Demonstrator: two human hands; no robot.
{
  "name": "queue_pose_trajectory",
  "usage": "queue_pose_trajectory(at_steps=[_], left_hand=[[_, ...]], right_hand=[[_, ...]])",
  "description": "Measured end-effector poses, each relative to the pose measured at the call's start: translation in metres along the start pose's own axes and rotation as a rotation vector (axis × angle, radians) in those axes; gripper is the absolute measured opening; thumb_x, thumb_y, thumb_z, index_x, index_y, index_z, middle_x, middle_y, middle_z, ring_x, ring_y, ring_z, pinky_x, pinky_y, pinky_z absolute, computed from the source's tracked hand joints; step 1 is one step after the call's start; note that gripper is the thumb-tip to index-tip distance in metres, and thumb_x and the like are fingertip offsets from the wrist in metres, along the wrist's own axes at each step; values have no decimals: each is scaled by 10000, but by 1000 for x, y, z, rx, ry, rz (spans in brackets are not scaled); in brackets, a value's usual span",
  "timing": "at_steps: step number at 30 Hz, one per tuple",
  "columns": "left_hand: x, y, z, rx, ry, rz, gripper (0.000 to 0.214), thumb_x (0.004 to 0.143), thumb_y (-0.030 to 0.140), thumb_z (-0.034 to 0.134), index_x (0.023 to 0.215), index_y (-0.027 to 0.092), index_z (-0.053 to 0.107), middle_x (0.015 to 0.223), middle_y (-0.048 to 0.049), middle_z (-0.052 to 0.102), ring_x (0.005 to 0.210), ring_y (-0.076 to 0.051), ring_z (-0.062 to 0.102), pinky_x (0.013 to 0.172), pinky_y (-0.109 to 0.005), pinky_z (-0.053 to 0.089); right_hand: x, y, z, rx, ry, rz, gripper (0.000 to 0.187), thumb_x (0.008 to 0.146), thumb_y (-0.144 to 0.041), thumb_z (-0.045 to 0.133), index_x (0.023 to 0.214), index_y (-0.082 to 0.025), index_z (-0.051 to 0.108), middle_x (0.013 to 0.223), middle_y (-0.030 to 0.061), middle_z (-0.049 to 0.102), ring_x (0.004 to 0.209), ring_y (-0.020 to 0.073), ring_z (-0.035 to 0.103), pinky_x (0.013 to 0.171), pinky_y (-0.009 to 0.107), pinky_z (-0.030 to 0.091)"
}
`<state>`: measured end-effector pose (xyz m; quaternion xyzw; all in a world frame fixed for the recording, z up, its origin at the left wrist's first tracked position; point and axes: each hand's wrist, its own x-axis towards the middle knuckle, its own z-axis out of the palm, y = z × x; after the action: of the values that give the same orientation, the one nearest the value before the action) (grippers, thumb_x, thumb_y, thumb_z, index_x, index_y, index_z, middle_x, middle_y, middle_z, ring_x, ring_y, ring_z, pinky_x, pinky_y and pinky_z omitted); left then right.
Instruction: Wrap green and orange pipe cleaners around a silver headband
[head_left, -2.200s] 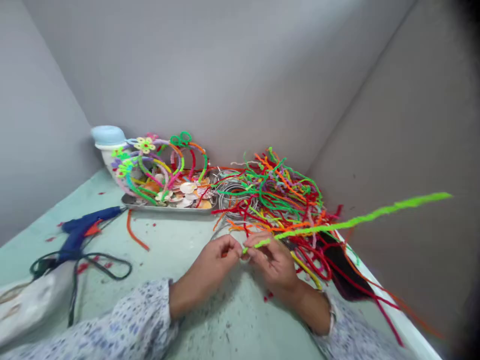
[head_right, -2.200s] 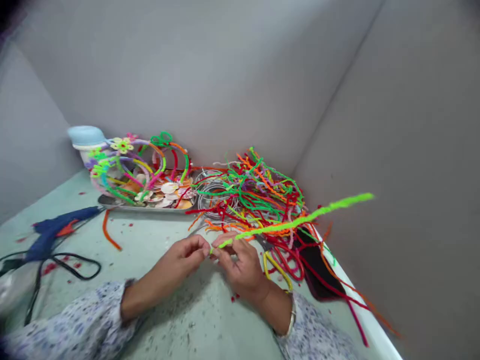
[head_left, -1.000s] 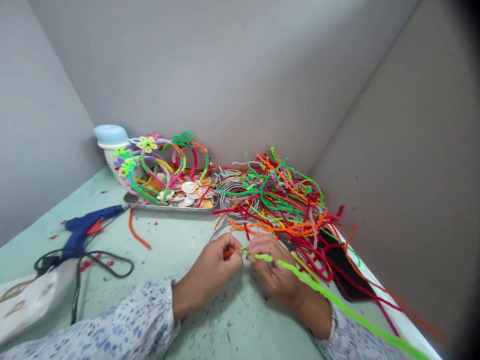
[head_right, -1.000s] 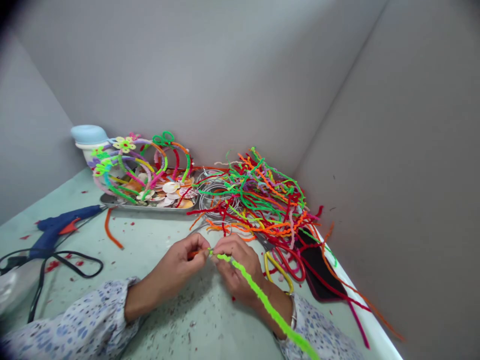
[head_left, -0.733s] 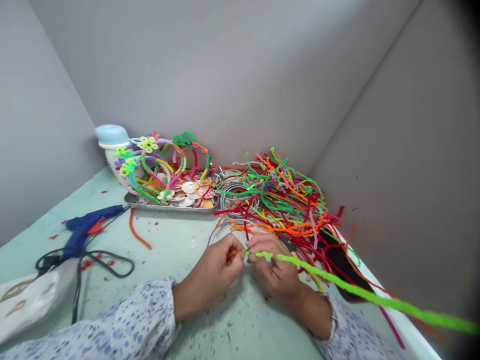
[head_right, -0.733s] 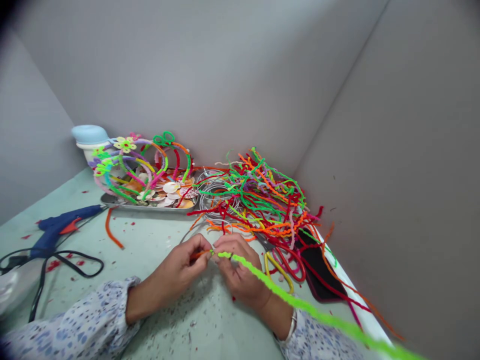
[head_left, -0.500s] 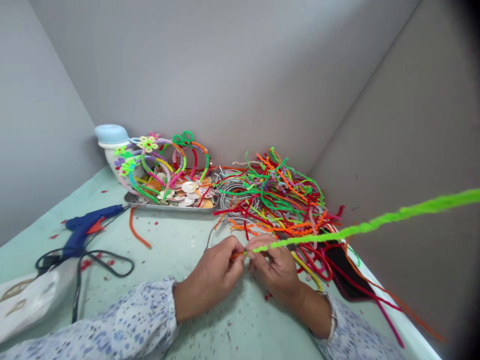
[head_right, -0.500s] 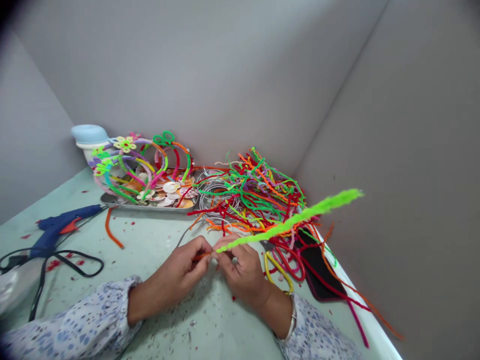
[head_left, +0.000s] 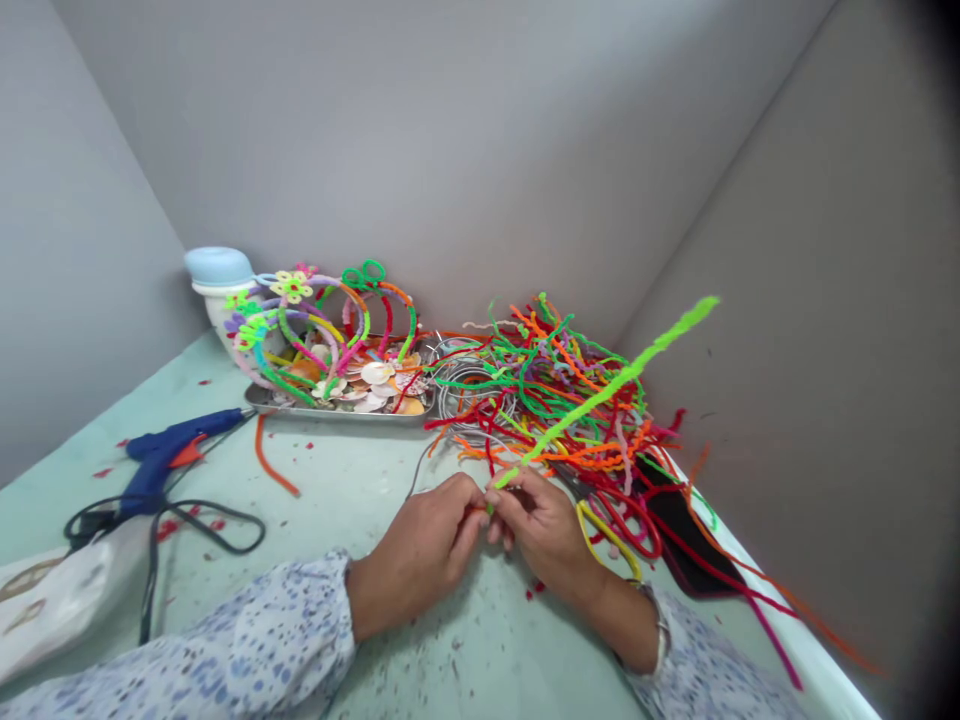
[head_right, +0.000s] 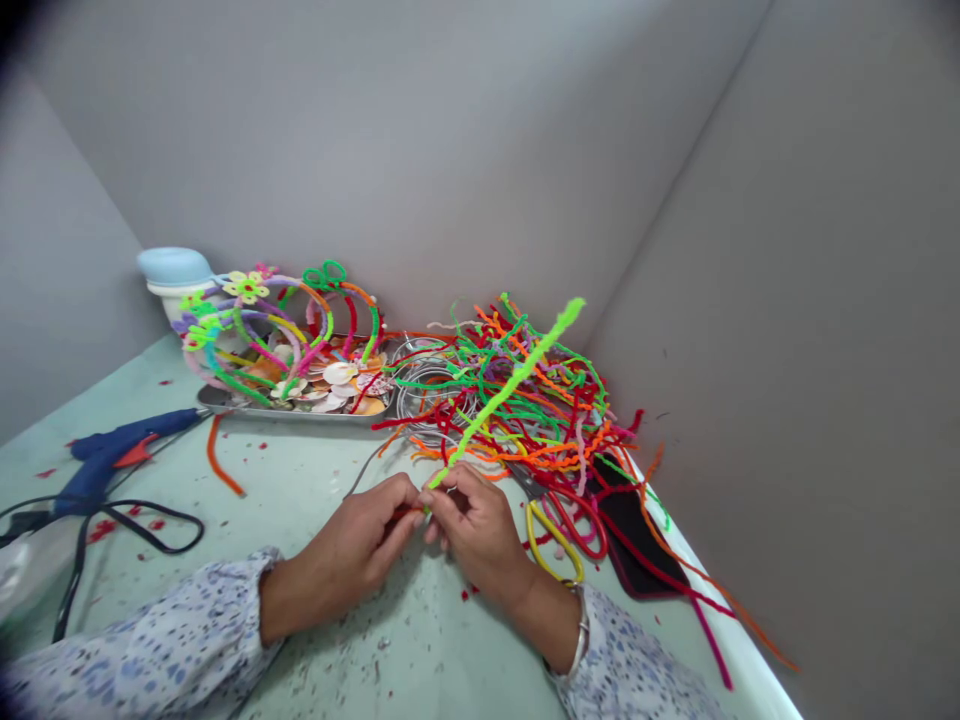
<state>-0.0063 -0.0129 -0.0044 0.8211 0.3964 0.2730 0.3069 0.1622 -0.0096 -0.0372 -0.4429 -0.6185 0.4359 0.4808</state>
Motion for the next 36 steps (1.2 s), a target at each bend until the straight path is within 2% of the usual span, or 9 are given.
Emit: queue_pose_trajectory(at_steps=[8, 15, 28, 36], left_hand=[[0, -4, 5, 43, 13, -4, 160, 926, 180, 404, 845, 204, 539, 809, -2, 620, 705, -148, 571, 650, -250, 395], [-1, -3, 7, 148, 26, -13, 131, 921, 203, 409, 837, 200, 509, 788, -9, 593, 658, -152, 548, 593, -252, 374], [1, -9, 12, 416, 27, 65, 94, 912, 196, 387, 856, 209, 461, 808, -15, 569, 673, -168, 572, 584, -268, 378], [1, -10, 11, 337, 49, 79, 107, 931, 211, 400, 877, 209, 492, 827, -4, 562, 678, -151, 565, 611, -264, 386]], right_hand=[[1, -5, 2, 3, 20, 65, 209, 871, -356, 582, 749, -189, 560, 525, -50, 565, 414, 85, 537, 402, 174, 431], [2, -10, 2, -26, 18, 106, 205, 860, -355, 579, 734, -197, 543, 489, -57, 553, 418, 98, 523, 432, 193, 434], [2, -14, 2, -33, -7, 112, 232, 877, -367, 553, 712, -212, 504, 469, -72, 534, 416, 106, 514, 446, 197, 410], [4, -12, 2, 16, 4, 134, 225, 879, -390, 552, 752, -207, 524, 479, -72, 538, 418, 103, 509, 454, 199, 414]])
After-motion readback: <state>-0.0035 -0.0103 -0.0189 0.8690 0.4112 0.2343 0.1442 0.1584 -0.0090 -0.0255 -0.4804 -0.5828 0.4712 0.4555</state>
